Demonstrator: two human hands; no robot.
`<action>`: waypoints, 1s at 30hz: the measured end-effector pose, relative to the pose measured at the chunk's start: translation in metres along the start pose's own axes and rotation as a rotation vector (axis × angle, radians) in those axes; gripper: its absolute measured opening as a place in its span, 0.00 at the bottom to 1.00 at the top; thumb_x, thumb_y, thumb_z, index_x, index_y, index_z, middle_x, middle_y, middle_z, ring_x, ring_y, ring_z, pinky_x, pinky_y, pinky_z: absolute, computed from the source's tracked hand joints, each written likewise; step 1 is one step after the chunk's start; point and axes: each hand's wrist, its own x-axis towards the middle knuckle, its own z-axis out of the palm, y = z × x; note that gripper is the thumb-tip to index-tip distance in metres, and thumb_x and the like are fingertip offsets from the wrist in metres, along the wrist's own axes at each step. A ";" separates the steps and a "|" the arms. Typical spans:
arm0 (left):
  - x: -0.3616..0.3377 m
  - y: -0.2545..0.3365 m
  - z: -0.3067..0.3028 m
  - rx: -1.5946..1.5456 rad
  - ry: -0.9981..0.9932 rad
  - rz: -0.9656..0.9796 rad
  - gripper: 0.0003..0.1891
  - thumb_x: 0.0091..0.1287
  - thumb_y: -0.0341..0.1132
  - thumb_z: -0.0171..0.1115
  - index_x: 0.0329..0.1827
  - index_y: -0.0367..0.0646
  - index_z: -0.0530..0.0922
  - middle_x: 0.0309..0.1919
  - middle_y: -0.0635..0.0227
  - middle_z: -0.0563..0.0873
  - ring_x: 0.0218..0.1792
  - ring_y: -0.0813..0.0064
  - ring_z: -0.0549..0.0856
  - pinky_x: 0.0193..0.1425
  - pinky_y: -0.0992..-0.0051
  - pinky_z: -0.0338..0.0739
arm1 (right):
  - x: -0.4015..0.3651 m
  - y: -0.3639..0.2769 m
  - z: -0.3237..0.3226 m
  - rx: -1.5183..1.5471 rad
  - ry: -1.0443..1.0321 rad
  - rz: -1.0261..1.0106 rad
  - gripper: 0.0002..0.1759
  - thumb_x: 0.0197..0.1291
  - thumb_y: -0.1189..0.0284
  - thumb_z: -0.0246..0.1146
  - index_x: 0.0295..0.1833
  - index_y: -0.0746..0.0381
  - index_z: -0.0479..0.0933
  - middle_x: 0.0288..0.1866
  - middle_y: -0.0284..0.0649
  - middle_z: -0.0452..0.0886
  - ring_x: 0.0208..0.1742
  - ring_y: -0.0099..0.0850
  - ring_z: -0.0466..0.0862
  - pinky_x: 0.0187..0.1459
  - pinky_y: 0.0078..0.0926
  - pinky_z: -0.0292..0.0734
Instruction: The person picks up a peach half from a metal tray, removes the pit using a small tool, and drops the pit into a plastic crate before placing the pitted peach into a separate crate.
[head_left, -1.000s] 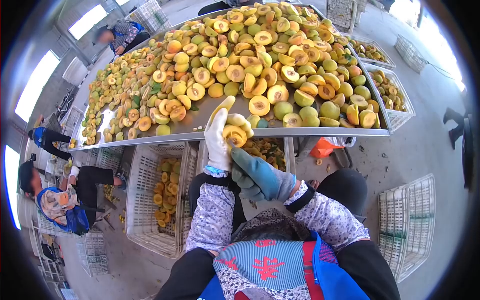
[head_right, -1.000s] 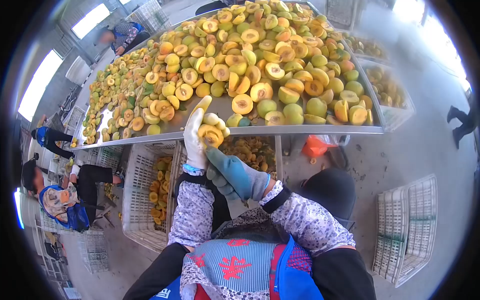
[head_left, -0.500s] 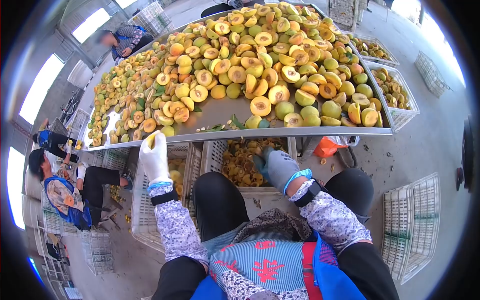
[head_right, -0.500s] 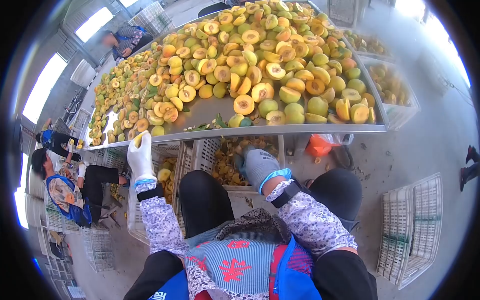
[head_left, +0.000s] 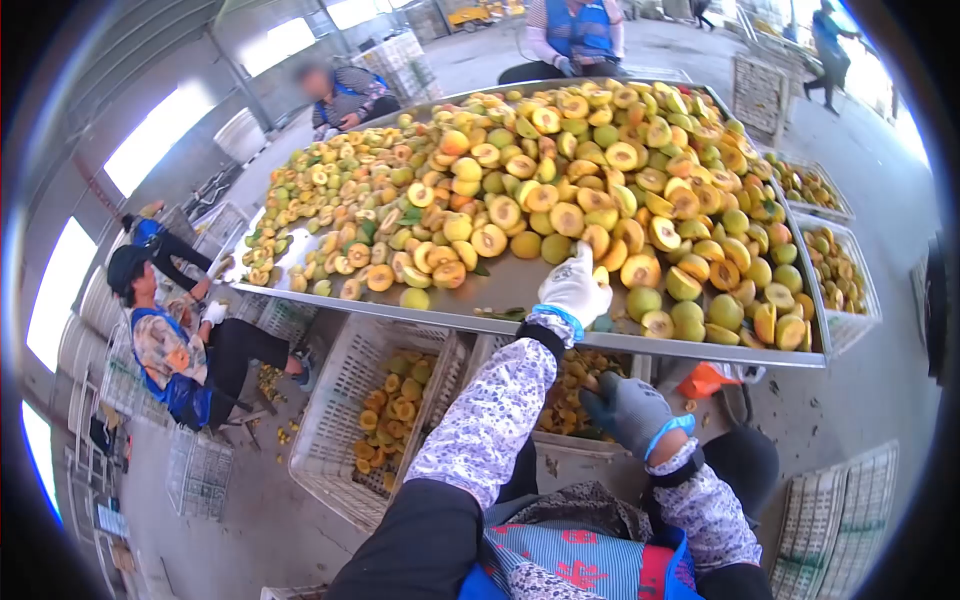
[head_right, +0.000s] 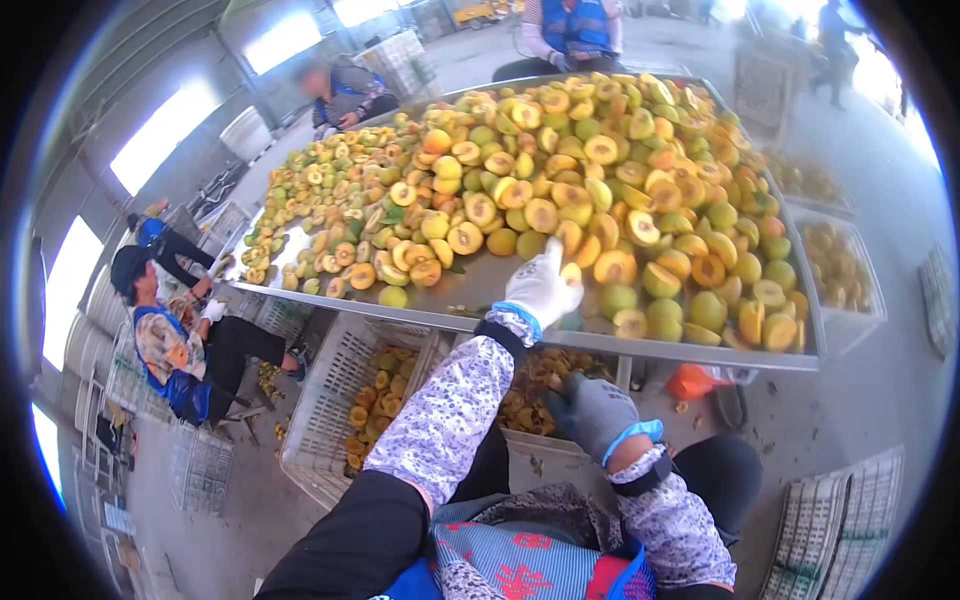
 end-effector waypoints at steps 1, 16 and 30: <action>0.000 -0.003 -0.007 -0.047 -0.005 0.012 0.32 0.63 0.48 0.62 0.68 0.40 0.73 0.51 0.45 0.87 0.53 0.47 0.86 0.62 0.55 0.78 | 0.005 -0.007 -0.003 0.019 0.056 -0.027 0.20 0.70 0.54 0.61 0.44 0.64 0.81 0.33 0.57 0.85 0.38 0.57 0.86 0.40 0.55 0.78; -0.087 0.000 -0.046 -1.796 -0.078 -0.015 0.28 0.83 0.51 0.44 0.65 0.33 0.76 0.56 0.49 0.86 0.49 0.56 0.88 0.55 0.61 0.84 | 0.032 -0.025 0.004 0.385 0.429 -0.232 0.15 0.73 0.60 0.63 0.44 0.64 0.77 0.30 0.57 0.82 0.33 0.60 0.82 0.31 0.51 0.74; -0.094 -0.012 -0.042 -1.575 0.029 -0.183 0.20 0.80 0.47 0.52 0.51 0.37 0.80 0.46 0.53 0.88 0.43 0.61 0.90 0.46 0.63 0.88 | 0.044 -0.010 0.040 0.528 0.172 -0.168 0.23 0.75 0.55 0.60 0.43 0.67 0.82 0.30 0.49 0.84 0.32 0.43 0.84 0.36 0.41 0.77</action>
